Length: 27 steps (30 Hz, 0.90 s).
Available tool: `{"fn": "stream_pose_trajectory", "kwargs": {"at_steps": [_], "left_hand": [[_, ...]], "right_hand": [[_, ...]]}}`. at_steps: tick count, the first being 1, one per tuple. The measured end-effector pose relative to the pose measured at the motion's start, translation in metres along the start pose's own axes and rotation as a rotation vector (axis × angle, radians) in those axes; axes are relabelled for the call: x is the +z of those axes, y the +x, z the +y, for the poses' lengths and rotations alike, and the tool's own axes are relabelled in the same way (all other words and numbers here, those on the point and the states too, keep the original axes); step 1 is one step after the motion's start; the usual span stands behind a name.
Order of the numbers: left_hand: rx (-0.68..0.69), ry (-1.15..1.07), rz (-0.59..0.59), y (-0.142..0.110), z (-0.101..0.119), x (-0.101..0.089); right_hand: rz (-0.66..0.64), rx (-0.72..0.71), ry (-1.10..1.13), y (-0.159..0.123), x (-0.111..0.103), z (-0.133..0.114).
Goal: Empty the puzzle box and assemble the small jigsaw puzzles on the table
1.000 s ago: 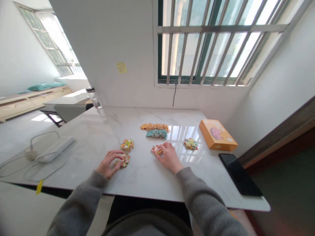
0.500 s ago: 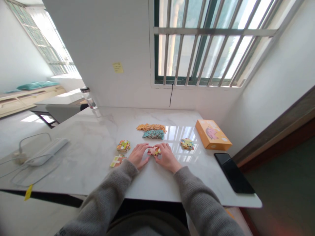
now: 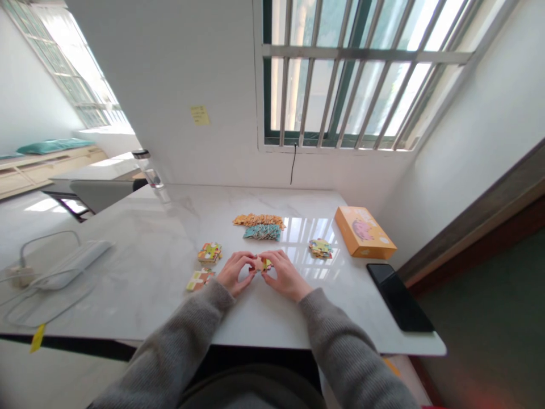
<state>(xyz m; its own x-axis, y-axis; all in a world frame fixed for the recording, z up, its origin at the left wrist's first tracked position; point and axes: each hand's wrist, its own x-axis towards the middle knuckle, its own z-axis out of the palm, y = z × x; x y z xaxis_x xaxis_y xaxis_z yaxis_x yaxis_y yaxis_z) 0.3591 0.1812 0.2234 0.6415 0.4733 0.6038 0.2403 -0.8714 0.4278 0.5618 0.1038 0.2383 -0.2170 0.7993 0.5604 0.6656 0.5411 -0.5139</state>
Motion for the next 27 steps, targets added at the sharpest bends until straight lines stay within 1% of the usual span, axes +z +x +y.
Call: {"fn": "stream_pose_trajectory", "kwargs": {"at_steps": [2, 4, 6, 9, 11, 14, 17, 22, 25, 27], "left_hand": [[-0.024, -0.008, 0.007, -0.002, -0.004, 0.002], [-0.06, 0.007, -0.005, -0.005, -0.009, 0.006], [-0.081, 0.025, -0.038, -0.008, -0.013, 0.01], [-0.083, 0.031, -0.073, -0.011, -0.013, 0.013], [-0.082, 0.036, -0.083, -0.011, -0.01, 0.013], [-0.079, 0.047, -0.091, -0.01, -0.008, 0.012], [-0.083, 0.057, -0.094, -0.009, -0.007, 0.01], [-0.098, 0.068, -0.094, -0.009, -0.006, 0.011], [-0.122, 0.092, -0.13, -0.008, -0.005, 0.01], [-0.153, 0.12, -0.17, -0.007, -0.004, 0.01]], "right_hand": [[0.026, 0.009, -0.038, 0.0, -0.005, 0.004], [0.063, 0.027, -0.103, 0.0, -0.017, 0.014], [0.118, 0.078, -0.185, -0.004, -0.037, 0.028], [0.246, 0.251, -0.322, -0.018, -0.074, 0.056], [0.27, 0.351, -0.394, -0.031, -0.096, 0.073], [0.281, 0.408, -0.449, -0.049, -0.116, 0.091], [0.247, 0.422, -0.452, -0.058, -0.121, 0.1], [0.156, 0.389, -0.47, -0.06, -0.117, 0.107], [0.202, 0.347, -0.541, -0.055, -0.109, 0.102], [0.234, 0.299, -0.532, -0.048, -0.096, 0.09]]}}
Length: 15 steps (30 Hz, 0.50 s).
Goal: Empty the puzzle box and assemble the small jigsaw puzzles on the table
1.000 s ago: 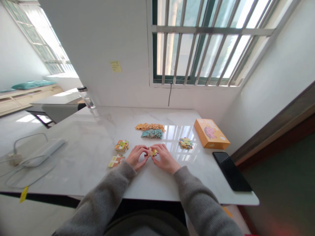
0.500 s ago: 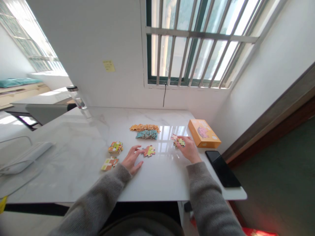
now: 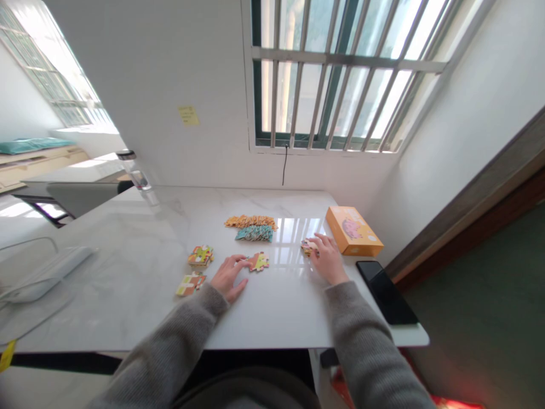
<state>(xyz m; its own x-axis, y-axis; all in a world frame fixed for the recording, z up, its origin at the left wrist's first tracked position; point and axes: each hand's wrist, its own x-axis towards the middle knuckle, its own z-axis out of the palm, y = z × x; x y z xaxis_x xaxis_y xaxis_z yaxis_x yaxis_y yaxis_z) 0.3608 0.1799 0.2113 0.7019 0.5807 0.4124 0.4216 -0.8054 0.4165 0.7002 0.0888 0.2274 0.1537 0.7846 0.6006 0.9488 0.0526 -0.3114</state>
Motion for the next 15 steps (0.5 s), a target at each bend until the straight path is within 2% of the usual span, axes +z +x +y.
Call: {"fn": "stream_pose_trajectory", "kwargs": {"at_steps": [2, 6, 8, 11, 15], "left_hand": [[-0.04, 0.031, -0.034, 0.001, 0.001, -0.001], [-0.121, 0.089, -0.031, 0.005, 0.004, 0.0], [-0.152, 0.118, -0.011, 0.01, 0.006, 0.002], [-0.161, 0.151, 0.004, 0.016, 0.008, 0.005], [-0.142, 0.16, 0.038, 0.019, 0.009, 0.005]], "right_hand": [[-0.032, -0.078, 0.088, 0.0, 0.009, -0.027], [-0.253, -0.261, 0.255, -0.002, 0.029, -0.085], [-0.328, -0.311, 0.268, -0.003, 0.035, -0.104], [-0.371, -0.336, 0.245, -0.005, 0.037, -0.116], [-0.364, -0.33, 0.255, -0.005, 0.038, -0.115]]}}
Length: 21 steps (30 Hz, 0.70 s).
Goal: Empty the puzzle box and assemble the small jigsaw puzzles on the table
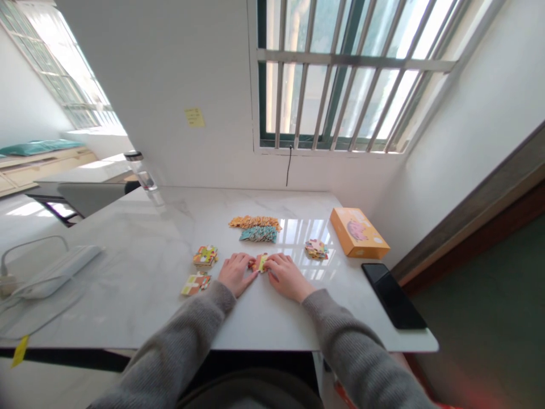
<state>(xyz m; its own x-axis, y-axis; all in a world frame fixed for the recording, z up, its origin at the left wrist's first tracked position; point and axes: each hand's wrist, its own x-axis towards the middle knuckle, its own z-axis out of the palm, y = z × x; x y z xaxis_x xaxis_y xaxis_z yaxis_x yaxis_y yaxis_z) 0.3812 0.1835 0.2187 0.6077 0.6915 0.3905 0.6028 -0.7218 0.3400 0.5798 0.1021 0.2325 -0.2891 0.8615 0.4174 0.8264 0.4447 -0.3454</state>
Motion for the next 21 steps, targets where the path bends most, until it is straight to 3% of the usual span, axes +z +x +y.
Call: {"fn": "stream_pose_trajectory", "kwargs": {"at_steps": [6, 12, 18, 21], "left_hand": [[0.13, -0.137, 0.105, -0.003, 0.005, -0.009], [0.196, -0.282, 0.096, -0.008, 0.008, -0.013], [0.29, -0.291, -0.007, -0.011, 0.009, -0.013], [0.31, -0.25, 0.021, -0.01, 0.008, -0.012]], "right_hand": [[0.176, 0.088, 0.146, -0.002, -0.006, 0.001], [0.147, 0.042, 0.259, -0.005, -0.016, -0.008], [0.095, 0.334, 0.755, -0.001, -0.006, -0.006], [0.129, 0.398, 0.867, 0.002, -0.002, -0.005]]}}
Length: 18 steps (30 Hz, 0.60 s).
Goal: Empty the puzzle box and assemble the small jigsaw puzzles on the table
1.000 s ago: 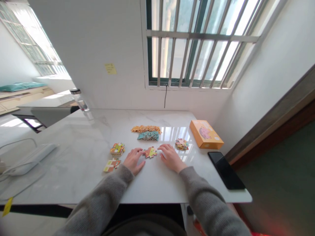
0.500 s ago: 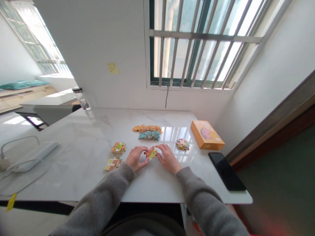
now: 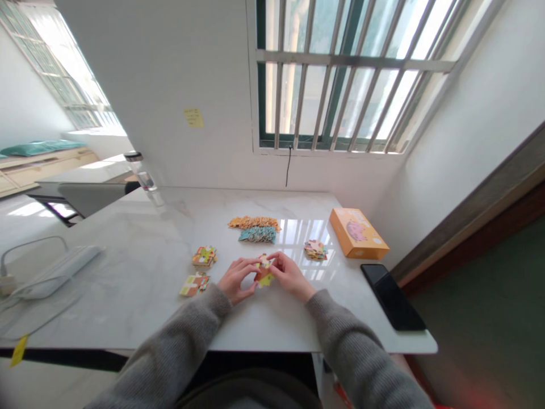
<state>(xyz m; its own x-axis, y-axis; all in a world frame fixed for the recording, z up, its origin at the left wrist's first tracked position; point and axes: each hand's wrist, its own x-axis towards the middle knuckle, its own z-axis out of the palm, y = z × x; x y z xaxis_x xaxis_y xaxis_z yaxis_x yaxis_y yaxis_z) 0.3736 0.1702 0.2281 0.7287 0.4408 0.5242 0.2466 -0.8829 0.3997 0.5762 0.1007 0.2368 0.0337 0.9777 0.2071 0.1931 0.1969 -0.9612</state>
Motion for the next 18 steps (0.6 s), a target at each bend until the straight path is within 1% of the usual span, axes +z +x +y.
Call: {"fn": "stream_pose_trajectory", "kwargs": {"at_steps": [3, 5, 9, 11, 15, 18], "left_hand": [[-0.047, 0.042, 0.105, 0.001, -0.001, 0.0], [-0.085, 0.063, 0.147, 0.001, -0.001, -0.001], [-0.132, 0.107, 0.124, 0.001, 0.0, -0.003], [-0.154, 0.129, 0.117, 0.001, 0.0, -0.003], [-0.133, 0.14, 0.146, 0.0, -0.002, -0.002], [-0.097, 0.132, 0.163, 0.0, -0.002, -0.003]], "right_hand": [[0.06, 0.026, 0.031, 0.001, 0.002, -0.001], [0.088, 0.034, 0.033, 0.0, 0.004, -0.001], [0.194, 0.021, 0.027, 0.0, 0.012, -0.002], [0.224, 0.009, 0.041, -0.001, 0.018, -0.002], [0.174, -0.024, 0.058, -0.001, 0.026, -0.001], [0.135, -0.06, -0.038, -0.003, 0.025, -0.003]]}}
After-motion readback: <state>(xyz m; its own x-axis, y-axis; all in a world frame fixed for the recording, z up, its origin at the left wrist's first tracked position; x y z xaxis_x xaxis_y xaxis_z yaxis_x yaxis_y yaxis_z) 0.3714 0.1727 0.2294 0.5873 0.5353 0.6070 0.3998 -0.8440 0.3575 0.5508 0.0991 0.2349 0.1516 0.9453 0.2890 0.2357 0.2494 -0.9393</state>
